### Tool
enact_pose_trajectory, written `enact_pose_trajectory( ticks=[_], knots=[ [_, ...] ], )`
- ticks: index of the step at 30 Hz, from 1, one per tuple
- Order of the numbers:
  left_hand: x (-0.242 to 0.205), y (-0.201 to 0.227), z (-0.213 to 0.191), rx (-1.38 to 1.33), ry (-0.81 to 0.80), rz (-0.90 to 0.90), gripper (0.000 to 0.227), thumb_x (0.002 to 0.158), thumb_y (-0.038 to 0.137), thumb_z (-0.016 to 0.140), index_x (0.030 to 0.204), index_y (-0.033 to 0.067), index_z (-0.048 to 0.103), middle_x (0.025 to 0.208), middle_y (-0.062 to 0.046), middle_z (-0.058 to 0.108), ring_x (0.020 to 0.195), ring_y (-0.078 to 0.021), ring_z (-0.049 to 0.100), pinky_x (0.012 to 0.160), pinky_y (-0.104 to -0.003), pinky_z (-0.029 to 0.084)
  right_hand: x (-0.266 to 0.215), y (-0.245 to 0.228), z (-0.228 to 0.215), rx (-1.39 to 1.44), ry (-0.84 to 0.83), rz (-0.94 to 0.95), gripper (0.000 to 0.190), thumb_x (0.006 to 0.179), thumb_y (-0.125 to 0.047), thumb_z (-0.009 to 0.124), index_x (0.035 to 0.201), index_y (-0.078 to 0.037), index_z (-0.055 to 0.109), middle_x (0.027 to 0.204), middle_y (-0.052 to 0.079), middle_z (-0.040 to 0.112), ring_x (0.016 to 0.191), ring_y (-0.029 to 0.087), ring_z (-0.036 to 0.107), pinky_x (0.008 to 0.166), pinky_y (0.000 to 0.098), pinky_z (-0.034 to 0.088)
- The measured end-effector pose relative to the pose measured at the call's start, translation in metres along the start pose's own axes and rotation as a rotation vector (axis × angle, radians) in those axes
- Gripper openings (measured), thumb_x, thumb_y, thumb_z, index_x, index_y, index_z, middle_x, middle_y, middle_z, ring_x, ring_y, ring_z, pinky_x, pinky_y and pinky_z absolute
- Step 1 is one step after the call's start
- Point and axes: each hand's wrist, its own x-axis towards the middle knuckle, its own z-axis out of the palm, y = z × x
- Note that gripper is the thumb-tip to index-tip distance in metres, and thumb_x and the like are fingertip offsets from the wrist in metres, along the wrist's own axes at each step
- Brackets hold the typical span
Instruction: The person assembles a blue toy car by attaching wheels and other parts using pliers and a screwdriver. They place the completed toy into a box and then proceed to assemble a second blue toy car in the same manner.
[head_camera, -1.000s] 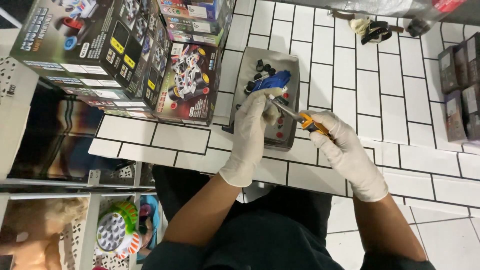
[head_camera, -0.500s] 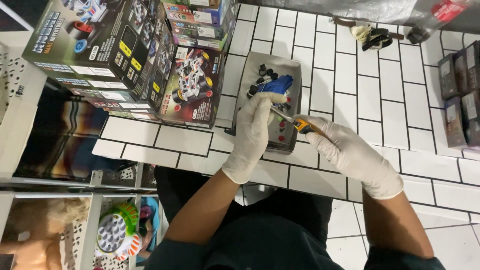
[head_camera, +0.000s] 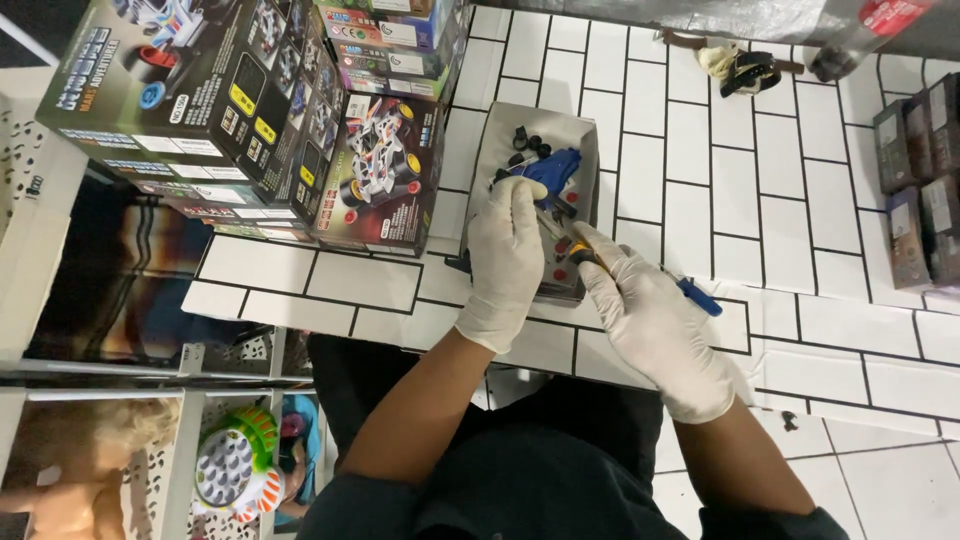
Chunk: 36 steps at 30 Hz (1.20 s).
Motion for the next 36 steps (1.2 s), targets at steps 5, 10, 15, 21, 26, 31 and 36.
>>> enact_pose_trajectory(
  ticks=[5, 10, 15, 21, 26, 31, 36],
  knots=[
    [0.009, 0.006, 0.004, -0.019, 0.005, -0.048, 0.025, 0.108, 0.021, 0.041, 0.093, 0.0183, 0.062, 0.084, -0.004, 0.069, 0.081, -0.0250, 0.066, 0.078, -0.036, 0.056, 0.009, 0.020, 0.041, -0.119, 0.125, -0.030, 0.051, 0.104, -0.041, 0.045, 0.155, -0.036, 0.045, 0.133, 0.025, 0.062, 0.128, 0.044, 0.057, 0.105, 0.0549, 0.048],
    [0.017, 0.004, 0.010, -0.024, 0.011, -0.053, 0.026, 0.109, 0.024, 0.039, 0.096, 0.0175, 0.060, 0.086, -0.007, 0.068, 0.082, -0.0291, 0.066, 0.078, -0.037, 0.055, 0.008, -0.005, 0.050, -0.077, 0.139, -0.011, 0.058, 0.105, -0.029, 0.045, 0.162, -0.022, 0.031, 0.135, 0.040, 0.053, 0.130, 0.056, 0.048, 0.105, 0.0655, 0.044],
    [0.026, -0.010, 0.004, -0.196, -0.108, -0.170, 0.027, 0.107, 0.030, 0.038, 0.093, 0.0260, 0.062, 0.088, 0.003, 0.068, 0.084, -0.0182, 0.064, 0.084, -0.034, 0.053, 0.009, -0.003, 0.014, -0.001, 0.067, -0.047, 0.049, 0.103, -0.035, 0.049, 0.151, -0.026, 0.052, 0.133, 0.029, 0.061, 0.130, 0.047, 0.054, 0.106, 0.0574, 0.046],
    [0.026, -0.002, 0.009, -0.011, -0.133, -0.050, 0.021, 0.103, 0.022, 0.046, 0.088, 0.0206, 0.061, 0.080, -0.002, 0.067, 0.080, -0.0227, 0.068, 0.076, -0.032, 0.056, 0.008, 0.001, -0.002, 0.036, 0.122, -0.063, 0.049, 0.102, -0.041, 0.053, 0.149, -0.024, 0.057, 0.132, 0.025, 0.063, 0.130, 0.047, 0.054, 0.103, 0.0580, 0.048],
    [0.020, 0.000, 0.013, -0.105, -0.064, -0.113, 0.018, 0.101, 0.017, 0.047, 0.092, 0.0172, 0.063, 0.087, -0.009, 0.070, 0.086, -0.0287, 0.068, 0.079, -0.038, 0.056, 0.007, 0.003, 0.025, 0.013, 0.120, 0.003, 0.048, 0.104, -0.036, 0.051, 0.151, -0.027, 0.054, 0.134, 0.030, 0.060, 0.134, 0.049, 0.049, 0.111, 0.0588, 0.042],
    [0.022, 0.005, 0.018, -0.120, -0.016, -0.190, 0.017, 0.099, 0.015, 0.049, 0.098, 0.0172, 0.066, 0.095, -0.012, 0.073, 0.095, -0.0320, 0.071, 0.083, -0.040, 0.057, 0.012, -0.002, 0.042, 0.107, 0.163, 0.016, 0.050, 0.104, -0.028, 0.050, 0.154, -0.023, 0.048, 0.136, 0.037, 0.055, 0.136, 0.054, 0.043, 0.114, 0.0618, 0.037],
    [0.054, 0.005, 0.011, 0.025, -0.168, -0.314, 0.017, 0.095, 0.029, 0.050, 0.094, 0.0231, 0.066, 0.094, -0.001, 0.076, 0.093, -0.0222, 0.074, 0.084, -0.035, 0.058, 0.000, -0.004, 0.009, 0.007, 0.176, -0.039, 0.046, 0.107, -0.034, 0.046, 0.150, -0.021, 0.052, 0.129, 0.035, 0.061, 0.132, 0.055, 0.048, 0.111, 0.0649, 0.038]
  ],
)
